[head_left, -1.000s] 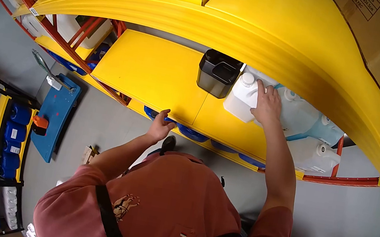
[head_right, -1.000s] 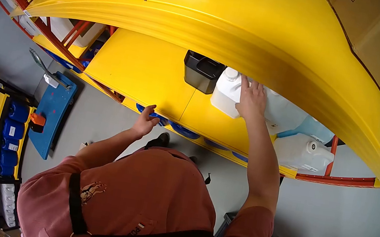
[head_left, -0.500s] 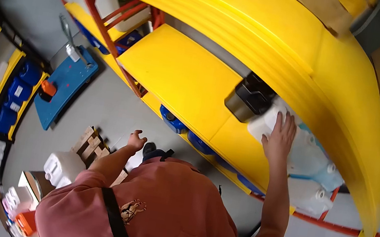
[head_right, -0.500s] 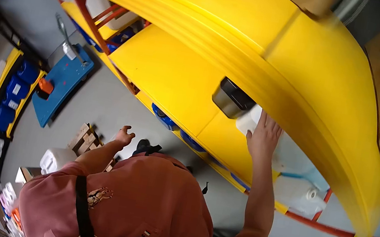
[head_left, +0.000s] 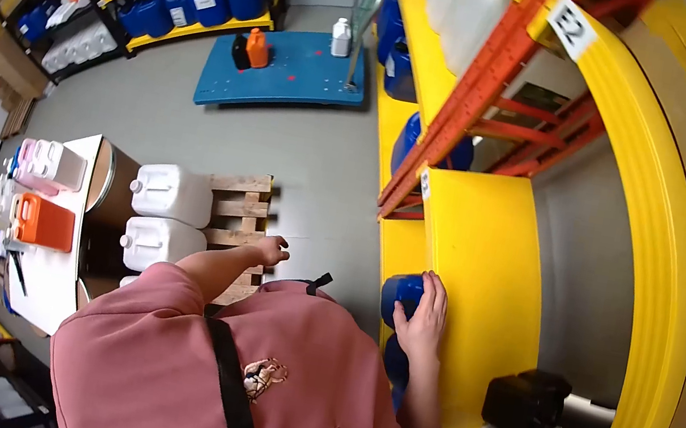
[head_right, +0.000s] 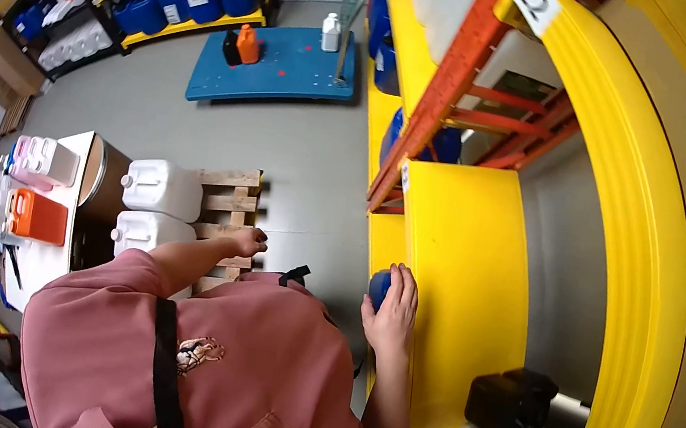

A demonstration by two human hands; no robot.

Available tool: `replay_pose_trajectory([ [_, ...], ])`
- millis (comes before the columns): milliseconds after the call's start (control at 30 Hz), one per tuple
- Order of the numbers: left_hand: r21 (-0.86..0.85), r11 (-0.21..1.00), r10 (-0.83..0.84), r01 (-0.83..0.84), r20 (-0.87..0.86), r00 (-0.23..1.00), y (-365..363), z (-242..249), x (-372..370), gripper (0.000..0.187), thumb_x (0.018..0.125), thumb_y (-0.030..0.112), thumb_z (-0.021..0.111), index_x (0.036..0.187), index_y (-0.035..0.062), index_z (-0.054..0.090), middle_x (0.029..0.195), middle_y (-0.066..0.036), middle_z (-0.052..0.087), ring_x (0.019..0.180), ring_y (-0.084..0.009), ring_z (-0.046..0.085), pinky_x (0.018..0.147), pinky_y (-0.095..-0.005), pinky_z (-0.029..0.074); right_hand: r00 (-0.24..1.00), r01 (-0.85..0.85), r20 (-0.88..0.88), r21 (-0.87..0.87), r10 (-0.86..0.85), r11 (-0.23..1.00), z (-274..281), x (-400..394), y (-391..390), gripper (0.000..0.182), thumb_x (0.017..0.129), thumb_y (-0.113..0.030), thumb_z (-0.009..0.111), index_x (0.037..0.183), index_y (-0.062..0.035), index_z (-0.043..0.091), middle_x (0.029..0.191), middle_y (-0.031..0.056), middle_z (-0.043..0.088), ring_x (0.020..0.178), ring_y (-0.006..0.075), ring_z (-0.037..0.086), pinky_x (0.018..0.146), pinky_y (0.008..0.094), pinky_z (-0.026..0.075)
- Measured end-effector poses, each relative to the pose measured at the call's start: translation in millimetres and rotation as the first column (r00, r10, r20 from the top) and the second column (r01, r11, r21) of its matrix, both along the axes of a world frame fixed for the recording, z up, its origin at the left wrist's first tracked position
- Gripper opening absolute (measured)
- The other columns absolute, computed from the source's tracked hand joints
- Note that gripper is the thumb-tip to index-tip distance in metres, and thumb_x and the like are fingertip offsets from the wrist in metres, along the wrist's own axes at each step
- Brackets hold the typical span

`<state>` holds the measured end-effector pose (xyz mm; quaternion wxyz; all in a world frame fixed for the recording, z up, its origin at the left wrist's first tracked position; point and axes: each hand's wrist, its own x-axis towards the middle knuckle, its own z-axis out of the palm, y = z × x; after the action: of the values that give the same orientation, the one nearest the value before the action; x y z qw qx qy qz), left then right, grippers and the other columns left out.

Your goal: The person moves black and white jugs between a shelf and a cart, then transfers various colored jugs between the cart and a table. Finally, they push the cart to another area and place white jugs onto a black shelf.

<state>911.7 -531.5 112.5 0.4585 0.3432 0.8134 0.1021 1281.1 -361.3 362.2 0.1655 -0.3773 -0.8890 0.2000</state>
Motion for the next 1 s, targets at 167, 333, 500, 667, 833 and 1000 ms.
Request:
replay_pose_trajectory([
  [167, -0.052, 0.936, 0.343, -0.347, -0.069, 0.937, -47.2, 27.4, -103.3, 0.052, 0.087, 0.034, 0.067, 0.126, 0.0005, 0.066, 0.119, -0.021, 0.071, 0.108, -0.0321, 0.069, 0.093, -0.0393, 0.053, 0.969, -0.228, -0.112, -0.067, 0.219, 0.971, -20.1, -129.5, 60.5, 0.072, 0.084, -0.019, 0.072, 0.145, 0.0018, 0.039, 0.142, 0.0257, 0.049, 0.132, 0.0435, 0.047, 0.111, 0.0476, 0.04],
  [333, -0.067, 0.75, 0.644, -0.658, -0.151, 0.75, -74.4, 16.6, -156.1, 0.041, 0.084, 0.036, 0.067, 0.109, 0.0048, 0.075, 0.111, -0.019, 0.073, 0.106, -0.0327, 0.069, 0.094, -0.0406, 0.052, 0.926, -0.367, -0.139, -0.118, 0.351, 0.923, -24.6, -233.6, 126.6, 0.073, 0.084, -0.015, 0.073, 0.146, 0.0017, 0.037, 0.141, 0.0255, 0.05, 0.131, 0.0434, 0.048, 0.11, 0.0472, 0.041],
  [500, -0.182, 0.649, 0.749, -0.739, -0.017, 0.662, -34.2, 6.0, -167.6, 0.048, 0.085, 0.035, 0.067, 0.122, 0.0046, 0.071, 0.12, -0.019, 0.071, 0.108, -0.0305, 0.069, 0.094, -0.04, 0.052, 0.886, -0.441, -0.242, -0.179, 0.395, 0.88, -39.2, -337.0, 212.6, 0.072, 0.085, -0.013, 0.074, 0.146, 0.0005, 0.038, 0.14, 0.0249, 0.053, 0.131, 0.0405, 0.052, 0.108, 0.0443, 0.043],
  [667, -0.112, 0.685, 0.729, -0.72, 0.115, 0.675, 43.3, 12.8, -187.3, 0.054, 0.091, 0.034, 0.069, 0.133, -0.0006, 0.062, 0.125, -0.019, 0.069, 0.114, -0.0271, 0.066, 0.099, -0.0366, 0.05, 0.866, -0.479, -0.308, -0.284, 0.395, 0.83, -33.7, -455.6, 298.3, 0.067, 0.087, -0.012, 0.073, 0.144, -0.0001, 0.04, 0.134, 0.0233, 0.06, 0.126, 0.0353, 0.059, 0.105, 0.0414, 0.048],
  [833, -0.051, 0.564, 0.805, -0.824, 0.256, 0.535, 101.2, 64.8, -241.0, 0.053, 0.094, 0.026, 0.065, 0.137, -0.004, 0.056, 0.125, -0.019, 0.068, 0.113, -0.0261, 0.066, 0.097, -0.0359, 0.051, 0.849, -0.512, -0.346, -0.349, 0.4, 0.785, -50.2, -568.6, 348.8, 0.064, 0.089, -0.014, 0.073, 0.144, 0.0005, 0.042, 0.136, 0.0222, 0.059, 0.127, 0.0319, 0.059, 0.105, 0.0403, 0.048],
  [1000, -0.088, 0.349, 0.931, -0.933, 0.146, 0.335, 62.9, -36.8, -308.7, 0.05, 0.091, 0.028, 0.066, 0.133, 0.0006, 0.062, 0.117, -0.014, 0.071, 0.093, -0.0237, 0.066, 0.083, -0.037, 0.054, 0.89, -0.431, -0.123, -0.543, 0.439, 0.721, -116.7, -659.7, 379.0, 0.06, 0.091, -0.021, 0.072, 0.141, 0.001, 0.047, 0.139, 0.0221, 0.057, 0.126, 0.033, 0.059, 0.102, 0.0401, 0.049],
])
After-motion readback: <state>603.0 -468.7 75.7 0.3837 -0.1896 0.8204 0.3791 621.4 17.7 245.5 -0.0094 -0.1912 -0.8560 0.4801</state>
